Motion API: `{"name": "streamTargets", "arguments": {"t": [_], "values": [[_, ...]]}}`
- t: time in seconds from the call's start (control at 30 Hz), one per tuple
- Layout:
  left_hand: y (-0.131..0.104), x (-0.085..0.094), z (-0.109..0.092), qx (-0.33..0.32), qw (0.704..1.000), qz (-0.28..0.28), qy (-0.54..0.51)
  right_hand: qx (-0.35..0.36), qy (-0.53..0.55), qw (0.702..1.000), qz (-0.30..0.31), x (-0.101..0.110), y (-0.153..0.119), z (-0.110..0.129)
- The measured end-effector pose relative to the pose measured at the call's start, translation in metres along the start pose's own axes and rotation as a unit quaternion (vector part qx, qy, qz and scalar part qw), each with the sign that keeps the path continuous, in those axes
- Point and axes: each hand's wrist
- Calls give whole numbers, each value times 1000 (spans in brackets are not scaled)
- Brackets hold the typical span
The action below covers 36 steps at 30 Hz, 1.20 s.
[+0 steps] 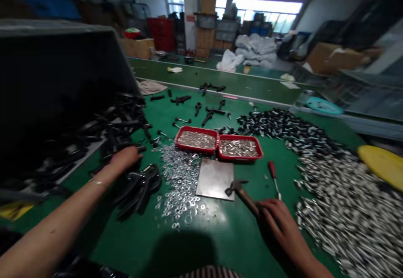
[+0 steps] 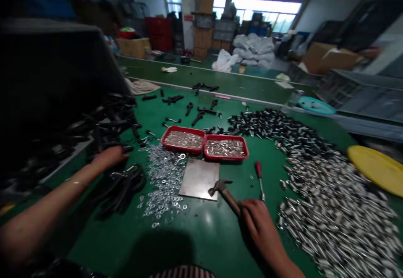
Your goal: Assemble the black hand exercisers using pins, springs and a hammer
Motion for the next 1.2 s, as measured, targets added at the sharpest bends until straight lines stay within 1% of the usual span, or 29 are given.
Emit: {"name": "streamTargets", "arguments": {"t": [0.07,0.1,0.13,0.17,0.2,0.23,0.3,0.33,0.37,0.4,0.43,0.5,0.53,0.6,0.67,0.73,0.8,0.87,0.93,0.97,1.07,1.13,1.2], "values": [[18,-20,11,12,998,25,48,-21,15,1000,-17,5,7,1],[29,-30,16,-5,998,30,60,-27,10,999,-32,10,13,-2],[39,-37,19,-39,997,29,58,-30,-6,998,-50,16,21,-8],[46,-40,21,-54,996,29,63,-35,-35,996,-71,25,29,-15],[49,-39,19,-62,995,29,70,-43,-73,992,-91,35,36,-24],[47,-34,15,-55,995,21,85,-53,-111,986,-110,47,41,-34],[30,-14,0,-17,992,-19,125,-89,-185,970,-132,72,47,-55],[18,-2,-12,7,987,-70,146,-104,-199,966,-133,83,48,-66],[6,9,-26,1,981,-124,148,-139,-254,949,-127,94,49,-78],[-4,19,-41,-26,979,-139,145,-173,-296,933,-110,102,49,-91],[-13,26,-57,-53,978,-139,144,-191,-317,925,-87,109,51,-103],[-24,31,-85,-110,978,-125,128,-166,-313,934,-51,118,59,-123],[-28,29,-97,-161,977,-110,88,-153,-292,943,-43,120,66,-129],[-35,24,-116,-192,976,-82,54,-137,-229,962,-53,119,81,-129],[-39,18,-128,-181,980,-71,51,-132,-153,975,-97,113,95,-112],[-40,15,-136,-146,984,-75,64,-132,-48,980,-143,98,104,-85],[-36,13,-141,-116,988,-77,69,-143,100,974,-144,75,107,-54],[-32,12,-143,-106,990,-71,67,-148,254,949,-118,47,106,-23],[-31,12,-144,-113,990,-66,56,-145,363,917,-76,17,101,4],[-31,12,-143,-116,990,-68,48,-147,401,903,-55,4,99,16],[-37,12,-138,-112,990,-89,18,-151,476,866,2,-26,95,40],[-41,14,-132,-108,988,-107,-10,-146,500,853,30,-38,96,49],[-45,17,-128,-109,986,-124,-37,-147,510,846,43,-43,99,51]]}}
Point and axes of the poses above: each hand's wrist, its own y-axis towards the middle knuckle, its own x-axis out of the back of the hand, z = x × y, and after that the axes turned 15 degrees about y, right-handed
